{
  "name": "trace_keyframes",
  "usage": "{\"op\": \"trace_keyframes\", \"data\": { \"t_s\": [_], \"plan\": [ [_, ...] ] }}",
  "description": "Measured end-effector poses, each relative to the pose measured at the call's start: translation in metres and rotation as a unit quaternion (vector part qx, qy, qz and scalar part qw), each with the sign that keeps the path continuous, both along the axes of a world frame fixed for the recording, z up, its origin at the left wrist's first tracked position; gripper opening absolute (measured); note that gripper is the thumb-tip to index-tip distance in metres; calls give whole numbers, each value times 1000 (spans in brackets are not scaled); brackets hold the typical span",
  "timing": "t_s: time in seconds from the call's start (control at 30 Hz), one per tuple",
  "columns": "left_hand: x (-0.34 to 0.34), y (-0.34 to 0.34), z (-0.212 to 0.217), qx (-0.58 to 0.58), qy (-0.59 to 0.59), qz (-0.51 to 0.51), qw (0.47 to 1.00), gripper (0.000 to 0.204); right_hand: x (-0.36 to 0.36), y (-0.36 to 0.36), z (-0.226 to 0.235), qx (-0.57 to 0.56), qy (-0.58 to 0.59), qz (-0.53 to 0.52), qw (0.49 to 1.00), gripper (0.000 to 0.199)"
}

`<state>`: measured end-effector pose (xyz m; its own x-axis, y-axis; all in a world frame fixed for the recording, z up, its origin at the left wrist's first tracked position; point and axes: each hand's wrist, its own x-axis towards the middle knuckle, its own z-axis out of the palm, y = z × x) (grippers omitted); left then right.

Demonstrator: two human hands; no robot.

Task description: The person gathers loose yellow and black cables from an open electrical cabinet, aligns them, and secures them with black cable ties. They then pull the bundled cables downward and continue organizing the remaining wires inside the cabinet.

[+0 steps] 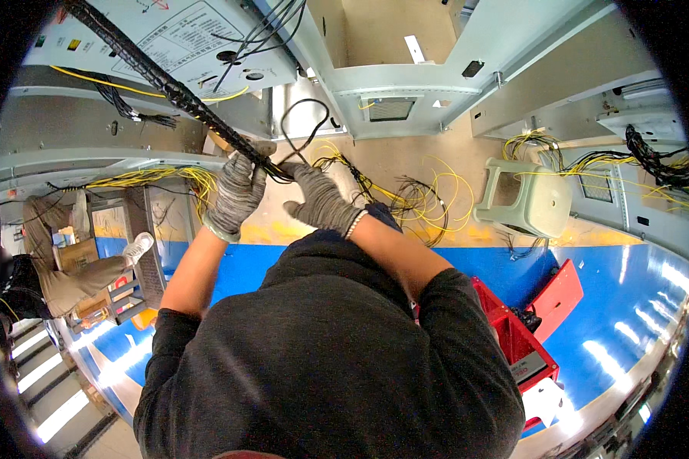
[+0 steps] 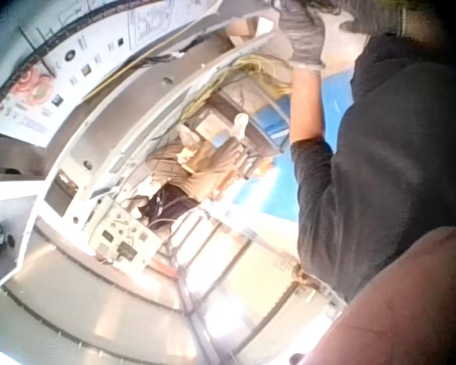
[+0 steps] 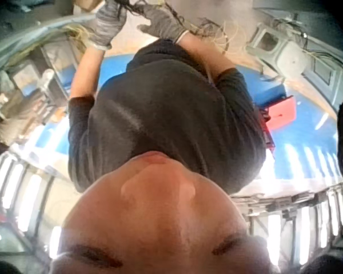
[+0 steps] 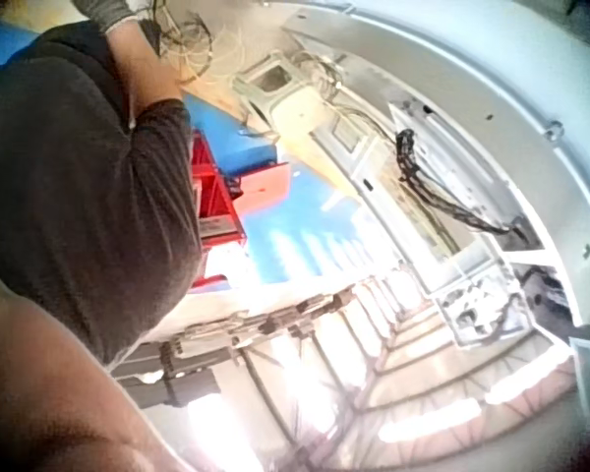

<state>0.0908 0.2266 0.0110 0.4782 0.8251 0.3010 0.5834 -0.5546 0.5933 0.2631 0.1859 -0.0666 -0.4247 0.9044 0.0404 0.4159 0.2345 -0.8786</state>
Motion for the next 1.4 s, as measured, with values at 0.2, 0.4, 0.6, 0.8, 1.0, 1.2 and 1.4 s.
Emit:
{"op": "trace_keyframes", "data": {
  "t_s": [0.2,0.4,0.6,0.8,1.0,1.2,1.4],
  "plan": [
    [10,2,-9,60,-59,-24,996,27,-12,2,8,8,-68,-47,997,52],
    [-9,-17,-7,1,-29,54,998,17,-10,-21,19,19,-97,-134,986,35],
    [-16,-33,2,9,-20,43,999,11,-30,-36,15,-42,-26,-146,988,38],
    [-26,-41,-1,171,9,-21,985,18,-42,-78,39,-67,44,-162,983,45],
    [-28,-66,0,7,-57,32,998,22,-39,-95,27,36,-66,-251,965,32],
    [4,-76,20,-87,34,99,991,37,-66,-81,-7,-3,-101,-322,941,26],
    [-5,-59,-6,-34,-59,130,989,28,-53,-138,-14,65,-47,-296,952,46]
  ]
}}
